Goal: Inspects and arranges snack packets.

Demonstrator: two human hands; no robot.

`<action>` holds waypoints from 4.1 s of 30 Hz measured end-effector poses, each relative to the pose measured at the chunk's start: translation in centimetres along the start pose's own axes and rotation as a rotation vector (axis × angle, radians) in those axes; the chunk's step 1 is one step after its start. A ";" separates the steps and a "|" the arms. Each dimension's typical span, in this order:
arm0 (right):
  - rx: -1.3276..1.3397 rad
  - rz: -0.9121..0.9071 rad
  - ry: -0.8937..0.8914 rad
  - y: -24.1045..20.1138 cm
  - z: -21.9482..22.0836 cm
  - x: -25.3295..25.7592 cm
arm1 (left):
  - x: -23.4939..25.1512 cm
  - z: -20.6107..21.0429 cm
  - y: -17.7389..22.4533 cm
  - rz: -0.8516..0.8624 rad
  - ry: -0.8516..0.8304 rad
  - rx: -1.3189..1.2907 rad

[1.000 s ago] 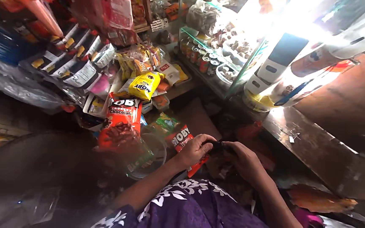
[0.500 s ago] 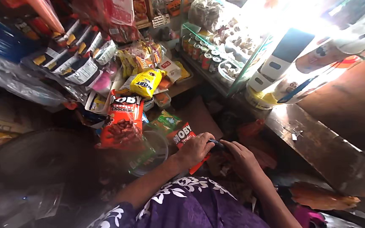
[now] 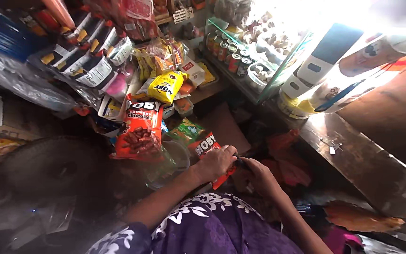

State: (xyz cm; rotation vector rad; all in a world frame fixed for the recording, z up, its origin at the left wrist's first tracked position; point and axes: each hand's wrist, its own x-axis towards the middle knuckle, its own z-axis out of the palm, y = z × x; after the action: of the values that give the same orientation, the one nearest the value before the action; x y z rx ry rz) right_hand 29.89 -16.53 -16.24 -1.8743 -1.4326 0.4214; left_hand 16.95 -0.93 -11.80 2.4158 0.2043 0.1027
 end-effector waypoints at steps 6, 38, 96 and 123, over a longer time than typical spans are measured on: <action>0.598 0.123 0.012 1.9 1.2 -0.2 | 1.7 -1.9 0.0 0.067 -0.151 0.002; 0.651 0.534 0.395 6.7 0.1 -3.9 | -13.1 -18.3 -21.2 -0.787 1.127 -0.441; 1.275 0.513 0.596 10.9 -3.0 -6.9 | -0.5 10.0 -12.7 -0.570 0.315 -0.321; 0.923 -0.358 0.033 -3.4 -0.4 4.9 | -3.3 3.7 -4.6 -0.088 0.209 -1.305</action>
State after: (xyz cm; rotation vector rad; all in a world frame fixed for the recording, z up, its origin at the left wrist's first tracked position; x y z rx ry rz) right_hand 29.40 -11.70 -12.68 -0.8677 -1.2049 0.7111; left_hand 13.64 -0.50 -17.72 1.0933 0.2335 0.3288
